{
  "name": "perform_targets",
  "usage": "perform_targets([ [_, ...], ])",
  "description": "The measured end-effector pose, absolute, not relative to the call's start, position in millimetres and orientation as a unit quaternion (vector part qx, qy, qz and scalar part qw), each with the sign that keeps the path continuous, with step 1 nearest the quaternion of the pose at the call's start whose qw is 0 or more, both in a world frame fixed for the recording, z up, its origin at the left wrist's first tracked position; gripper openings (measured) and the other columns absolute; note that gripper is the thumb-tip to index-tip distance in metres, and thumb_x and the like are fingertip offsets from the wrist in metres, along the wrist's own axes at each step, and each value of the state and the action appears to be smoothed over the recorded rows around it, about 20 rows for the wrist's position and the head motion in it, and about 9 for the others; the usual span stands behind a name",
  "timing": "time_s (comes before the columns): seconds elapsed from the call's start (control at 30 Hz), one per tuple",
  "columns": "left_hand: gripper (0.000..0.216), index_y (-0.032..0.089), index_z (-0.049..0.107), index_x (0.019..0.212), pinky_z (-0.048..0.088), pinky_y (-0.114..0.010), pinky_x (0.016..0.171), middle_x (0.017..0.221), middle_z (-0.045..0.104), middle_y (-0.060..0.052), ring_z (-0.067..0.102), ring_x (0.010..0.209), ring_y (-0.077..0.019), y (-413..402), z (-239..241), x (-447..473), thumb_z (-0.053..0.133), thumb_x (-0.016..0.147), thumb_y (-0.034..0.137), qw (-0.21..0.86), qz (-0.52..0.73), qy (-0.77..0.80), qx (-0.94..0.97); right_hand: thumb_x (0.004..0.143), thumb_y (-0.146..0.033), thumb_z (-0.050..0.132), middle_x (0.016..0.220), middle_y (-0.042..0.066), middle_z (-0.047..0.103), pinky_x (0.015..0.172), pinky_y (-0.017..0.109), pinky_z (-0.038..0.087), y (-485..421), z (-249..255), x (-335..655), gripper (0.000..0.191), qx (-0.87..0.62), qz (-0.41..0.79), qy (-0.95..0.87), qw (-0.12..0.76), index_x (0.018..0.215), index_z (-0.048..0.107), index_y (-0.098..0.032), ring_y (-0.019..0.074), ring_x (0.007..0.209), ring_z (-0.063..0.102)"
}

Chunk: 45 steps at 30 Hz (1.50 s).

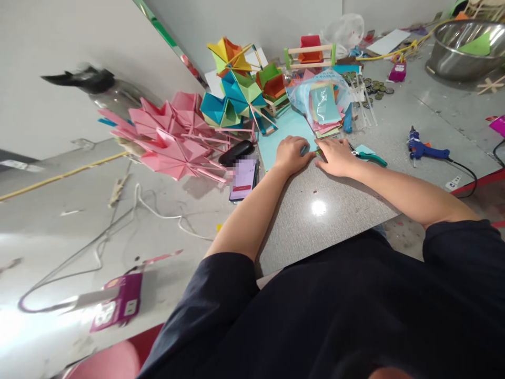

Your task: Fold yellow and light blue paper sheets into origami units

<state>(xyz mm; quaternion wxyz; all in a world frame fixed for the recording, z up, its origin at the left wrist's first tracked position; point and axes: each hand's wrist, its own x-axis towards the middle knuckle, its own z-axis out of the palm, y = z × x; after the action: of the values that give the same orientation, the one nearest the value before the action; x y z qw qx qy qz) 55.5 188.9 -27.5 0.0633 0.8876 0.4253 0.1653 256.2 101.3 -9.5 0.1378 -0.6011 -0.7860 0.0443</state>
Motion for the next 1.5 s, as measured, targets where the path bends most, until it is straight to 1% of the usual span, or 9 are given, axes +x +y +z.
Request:
perform_targets([
  [0.23, 0.031, 0.023, 0.081, 0.125, 0.054, -0.05, 0.121, 0.142, 0.082, -0.014, 0.072, 0.135, -0.0332, 192.0, -29.6, 55.8, 0.067, 0.106, 0.043, 0.072, 0.185, 0.43, 0.881, 0.104, -0.034, 0.061, 0.167, 0.023, 0.065, 0.123, 0.061, 0.041, 101.7, -8.5, 257.4, 0.075, -0.588, 0.065, -0.788, 0.174, 0.175, 0.046, -0.016, 0.0437, 0.154, 0.058],
  [0.4, 0.025, 0.026, 0.082, 0.118, 0.053, -0.049, 0.122, 0.141, 0.083, -0.012, 0.072, 0.134, -0.0326, 190.8, -29.6, 56.2, 0.067, 0.106, 0.043, 0.071, 0.188, 0.425, 0.882, 0.103, -0.031, 0.061, 0.166, 0.021, 0.067, 0.126, 0.059, 0.042, 104.1, -8.2, 260.3, 0.079, -0.582, 0.092, -0.784, 0.197, 0.178, 0.039, -0.016, 0.0395, 0.153, 0.061],
  [0.53, 0.025, 0.026, 0.082, 0.115, 0.054, -0.049, 0.121, 0.139, 0.084, -0.012, 0.073, 0.132, -0.0322, 190.5, -29.0, 56.1, 0.065, 0.107, 0.042, 0.07, 0.189, 0.423, 0.884, 0.101, -0.03, 0.06, 0.165, 0.021, 0.068, 0.128, 0.06, 0.041, 104.4, -7.1, 262.0, 0.083, -0.575, 0.122, -0.783, 0.205, 0.18, 0.036, -0.016, 0.0393, 0.156, 0.06],
  [0.7, 0.028, 0.026, 0.083, 0.116, 0.054, -0.053, 0.119, 0.135, 0.085, -0.013, 0.073, 0.131, -0.0343, 190.0, -29.5, 56.2, 0.064, 0.107, 0.045, 0.066, 0.191, 0.428, 0.881, 0.101, -0.028, 0.061, 0.172, 0.019, 0.063, 0.133, 0.062, 0.041, 104.6, -6.6, 263.2, 0.089, -0.559, 0.143, -0.791, 0.203, 0.184, 0.029, -0.019, 0.038, 0.158, 0.059],
  [0.8, 0.029, 0.026, 0.083, 0.115, 0.055, -0.051, 0.118, 0.134, 0.085, -0.013, 0.073, 0.13, -0.0343, 189.6, -29.5, 56.2, 0.063, 0.108, 0.045, 0.065, 0.191, 0.434, 0.878, 0.101, -0.028, 0.061, 0.174, 0.02, 0.062, 0.134, 0.063, 0.041, 104.9, -6.8, 263.7, 0.092, -0.553, 0.152, -0.793, 0.205, 0.185, 0.026, -0.018, 0.0376, 0.16, 0.058],
  [1.07, 0.027, 0.027, 0.083, 0.116, 0.056, -0.05, 0.116, 0.133, 0.085, -0.012, 0.073, 0.13, -0.0335, 192.2, -29.7, 56.1, 0.06, 0.109, 0.04, 0.062, 0.182, 0.441, 0.877, 0.101, -0.031, 0.058, 0.175, 0.021, 0.06, 0.134, 0.062, 0.041, 105.6, -7.6, 265.2, 0.089, -0.55, 0.152, -0.795, 0.205, 0.184, 0.029, -0.016, 0.0375, 0.16, 0.058],
  [1.23, 0.028, 0.027, 0.082, 0.114, 0.055, -0.052, 0.115, 0.133, 0.084, -0.012, 0.072, 0.13, -0.034, 189.8, -28.6, 57.5, 0.057, 0.108, 0.04, 0.056, 0.177, 0.44, 0.879, 0.102, -0.032, 0.056, 0.176, 0.021, 0.059, 0.132, 0.061, 0.042, 105.7, -8.3, 265.1, 0.087, -0.555, 0.141, -0.794, 0.201, 0.183, 0.03, -0.015, 0.0376, 0.161, 0.056],
  [1.4, 0.029, 0.027, 0.08, 0.118, 0.053, -0.053, 0.113, 0.137, 0.083, -0.013, 0.071, 0.132, -0.0349, 179.7, -27.3, 64.8, 0.055, 0.107, 0.035, 0.041, 0.181, 0.457, 0.87, 0.102, -0.028, 0.059, 0.171, 0.022, 0.063, 0.126, 0.059, 0.049, 106.3, -10.0, 263.7, 0.082, -0.573, 0.11, -0.787, 0.201, 0.18, 0.037, -0.016, 0.0395, 0.154, 0.061],
  [1.5, 0.029, 0.026, 0.079, 0.119, 0.052, -0.055, 0.115, 0.146, 0.08, -0.014, 0.069, 0.136, -0.036, 174.2, -25.4, 71.0, 0.054, 0.107, 0.03, 0.031, 0.188, 0.473, 0.86, 0.103, -0.027, 0.06, 0.17, 0.023, 0.063, 0.124, 0.058, 0.05, 106.2, -10.0, 262.8, 0.078, -0.58, 0.098, -0.784, 0.201, 0.177, 0.041, -0.015, 0.0405, 0.152, 0.062],
])
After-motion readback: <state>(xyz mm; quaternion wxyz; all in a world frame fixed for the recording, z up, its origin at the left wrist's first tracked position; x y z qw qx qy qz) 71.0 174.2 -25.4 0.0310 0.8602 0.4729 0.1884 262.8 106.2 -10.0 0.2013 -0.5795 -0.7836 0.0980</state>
